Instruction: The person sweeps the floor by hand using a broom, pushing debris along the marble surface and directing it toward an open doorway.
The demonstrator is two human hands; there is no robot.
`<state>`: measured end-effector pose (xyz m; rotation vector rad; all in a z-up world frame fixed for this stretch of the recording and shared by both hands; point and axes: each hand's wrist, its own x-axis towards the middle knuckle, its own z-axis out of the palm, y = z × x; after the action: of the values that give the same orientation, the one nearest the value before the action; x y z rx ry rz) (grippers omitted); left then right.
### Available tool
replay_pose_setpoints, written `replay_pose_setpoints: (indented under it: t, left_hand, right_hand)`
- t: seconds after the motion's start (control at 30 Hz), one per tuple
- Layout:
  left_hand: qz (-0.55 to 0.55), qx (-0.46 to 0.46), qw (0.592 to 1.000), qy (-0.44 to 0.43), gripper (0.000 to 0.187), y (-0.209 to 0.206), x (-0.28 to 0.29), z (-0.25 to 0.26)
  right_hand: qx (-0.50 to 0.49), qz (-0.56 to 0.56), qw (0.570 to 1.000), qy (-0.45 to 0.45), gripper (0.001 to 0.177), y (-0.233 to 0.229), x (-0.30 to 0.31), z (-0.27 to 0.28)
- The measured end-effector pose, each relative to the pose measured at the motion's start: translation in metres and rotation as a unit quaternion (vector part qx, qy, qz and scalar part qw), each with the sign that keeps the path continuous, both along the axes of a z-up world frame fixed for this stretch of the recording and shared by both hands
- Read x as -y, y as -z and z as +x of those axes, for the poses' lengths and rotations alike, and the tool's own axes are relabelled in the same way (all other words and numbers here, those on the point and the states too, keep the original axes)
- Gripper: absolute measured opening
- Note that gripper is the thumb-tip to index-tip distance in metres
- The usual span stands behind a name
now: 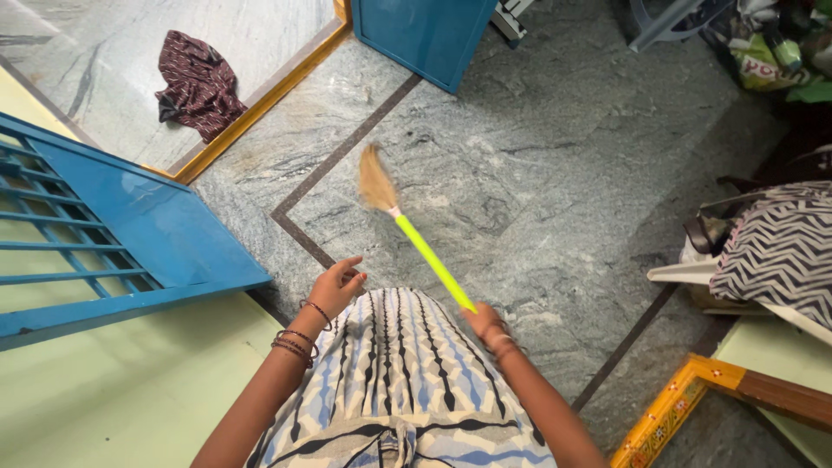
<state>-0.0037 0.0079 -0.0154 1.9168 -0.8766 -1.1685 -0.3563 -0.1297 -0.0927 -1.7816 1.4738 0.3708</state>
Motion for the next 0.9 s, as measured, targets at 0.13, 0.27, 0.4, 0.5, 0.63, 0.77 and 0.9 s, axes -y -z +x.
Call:
replay_pose_setpoints:
  t: [0.13,0.27,0.4,0.5,0.63,0.77,0.9]
  left_hand:
    - [0.006,-0.013,1.0,-0.009,0.047,0.003,-0.003,0.003]
    - [0.0,-0.02,1.0,-0.016,0.047,0.004,0.001,0.004]
    - [0.003,0.009,1.0,-0.01,0.048,-0.003,0.005,0.007]
    - [0.017,0.03,0.999,-0.001,0.048,-0.011,0.009,0.01]
    - [0.029,0.028,0.999,0.009,0.048,-0.021,0.017,0.011]
    - [0.024,0.026,0.999,0.002,0.047,-0.024,0.022,0.015]
    - [0.004,0.02,1.0,-0.017,0.049,-0.012,0.02,0.018]
  right_hand:
    - [-0.099,-0.045,0.994,-0.01,0.049,-0.035,-0.006,-0.063]
    - [-0.121,-0.011,0.992,0.013,0.048,-0.049,-0.024,-0.081]
    - [-0.126,0.019,0.991,-0.039,0.04,-0.034,-0.025,-0.048]
    - [-0.152,0.04,0.986,-0.063,0.037,-0.012,-0.021,0.001]
    - [-0.177,-0.001,0.981,-0.074,0.034,0.007,0.014,0.047]
    - [-0.114,-0.07,0.991,-0.022,0.04,-0.006,0.053,0.024]
    - [-0.157,-0.068,0.985,-0.009,0.043,-0.031,0.054,-0.021]
